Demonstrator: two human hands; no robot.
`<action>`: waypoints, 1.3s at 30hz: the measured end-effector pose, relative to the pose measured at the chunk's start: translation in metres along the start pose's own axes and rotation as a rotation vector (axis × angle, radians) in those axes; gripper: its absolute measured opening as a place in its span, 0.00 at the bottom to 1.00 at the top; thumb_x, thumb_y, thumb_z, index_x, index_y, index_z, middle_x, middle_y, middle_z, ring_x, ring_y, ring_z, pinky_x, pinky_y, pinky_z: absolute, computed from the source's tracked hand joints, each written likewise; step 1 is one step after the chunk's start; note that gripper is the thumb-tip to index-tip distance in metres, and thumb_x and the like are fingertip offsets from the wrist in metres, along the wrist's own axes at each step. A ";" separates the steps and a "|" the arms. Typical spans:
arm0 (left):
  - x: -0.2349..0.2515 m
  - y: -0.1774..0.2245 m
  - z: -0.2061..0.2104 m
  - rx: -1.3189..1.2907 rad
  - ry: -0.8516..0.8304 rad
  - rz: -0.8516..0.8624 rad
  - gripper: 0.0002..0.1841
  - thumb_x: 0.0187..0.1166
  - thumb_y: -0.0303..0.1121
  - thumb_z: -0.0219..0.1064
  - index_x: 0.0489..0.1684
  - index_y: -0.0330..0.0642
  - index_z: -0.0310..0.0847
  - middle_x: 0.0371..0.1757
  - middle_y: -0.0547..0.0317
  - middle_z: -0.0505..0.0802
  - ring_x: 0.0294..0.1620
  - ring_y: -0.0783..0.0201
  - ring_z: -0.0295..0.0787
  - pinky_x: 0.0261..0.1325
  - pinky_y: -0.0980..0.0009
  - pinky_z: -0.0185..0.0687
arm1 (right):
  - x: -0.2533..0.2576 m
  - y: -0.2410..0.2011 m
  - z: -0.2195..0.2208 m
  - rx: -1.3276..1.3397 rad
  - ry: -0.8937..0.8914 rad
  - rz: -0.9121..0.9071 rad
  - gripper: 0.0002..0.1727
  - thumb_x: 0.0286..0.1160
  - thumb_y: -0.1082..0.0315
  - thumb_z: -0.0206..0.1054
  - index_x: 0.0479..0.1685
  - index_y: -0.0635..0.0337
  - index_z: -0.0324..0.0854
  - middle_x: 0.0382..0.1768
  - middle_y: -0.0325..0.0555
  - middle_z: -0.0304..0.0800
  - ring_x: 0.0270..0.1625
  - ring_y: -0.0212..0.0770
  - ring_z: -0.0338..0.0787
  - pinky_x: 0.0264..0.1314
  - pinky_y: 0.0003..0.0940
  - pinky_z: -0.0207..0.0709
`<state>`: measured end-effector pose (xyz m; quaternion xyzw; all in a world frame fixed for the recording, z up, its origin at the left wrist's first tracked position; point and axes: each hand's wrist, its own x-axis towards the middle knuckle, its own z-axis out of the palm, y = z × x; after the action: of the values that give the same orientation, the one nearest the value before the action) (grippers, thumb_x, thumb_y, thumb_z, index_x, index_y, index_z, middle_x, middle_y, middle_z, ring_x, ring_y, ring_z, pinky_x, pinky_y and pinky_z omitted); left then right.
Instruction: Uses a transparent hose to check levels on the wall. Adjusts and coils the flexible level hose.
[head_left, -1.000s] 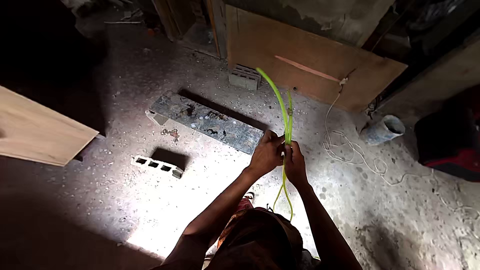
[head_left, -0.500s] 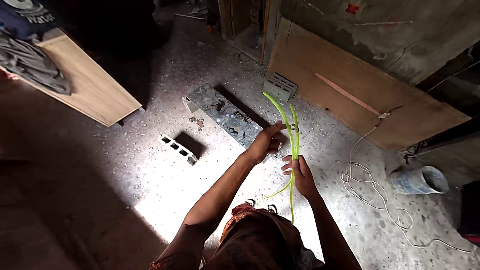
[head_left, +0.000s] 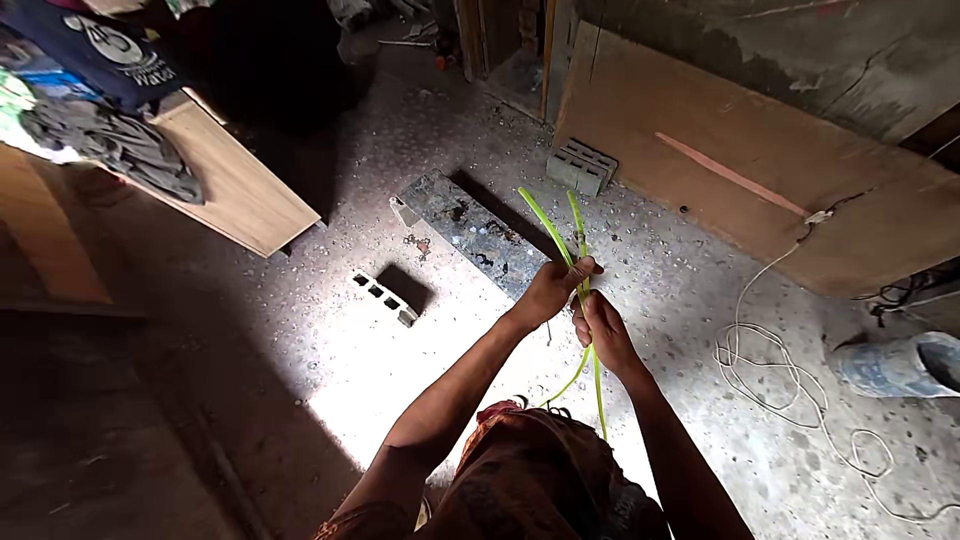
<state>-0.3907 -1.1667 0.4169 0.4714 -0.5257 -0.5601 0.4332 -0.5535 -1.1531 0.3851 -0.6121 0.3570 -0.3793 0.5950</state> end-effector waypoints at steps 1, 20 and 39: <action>-0.001 0.001 0.000 -0.005 0.000 0.006 0.20 0.93 0.49 0.52 0.53 0.46 0.88 0.27 0.62 0.86 0.12 0.75 0.63 0.13 0.80 0.55 | -0.001 -0.001 0.000 0.001 -0.004 0.003 0.19 0.94 0.54 0.43 0.45 0.56 0.74 0.19 0.26 0.69 0.18 0.21 0.70 0.24 0.18 0.71; -0.065 0.060 -0.054 1.341 -0.253 0.395 0.13 0.88 0.36 0.56 0.51 0.42 0.88 0.31 0.52 0.92 0.28 0.49 0.92 0.27 0.49 0.84 | 0.015 -0.046 -0.019 -0.389 -0.007 0.001 0.17 0.94 0.61 0.50 0.65 0.60 0.79 0.31 0.42 0.81 0.24 0.33 0.77 0.26 0.31 0.77; 0.046 0.091 -0.030 0.622 -0.519 0.518 0.07 0.81 0.25 0.65 0.43 0.32 0.90 0.40 0.60 0.94 0.41 0.77 0.89 0.53 0.74 0.87 | -0.048 -0.102 -0.024 -0.557 0.441 -0.307 0.18 0.91 0.62 0.52 0.57 0.65 0.84 0.23 0.40 0.78 0.19 0.30 0.72 0.20 0.27 0.70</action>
<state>-0.3701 -1.2234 0.5044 0.2767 -0.8594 -0.3489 0.2512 -0.5981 -1.1171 0.4855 -0.7003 0.4701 -0.4748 0.2512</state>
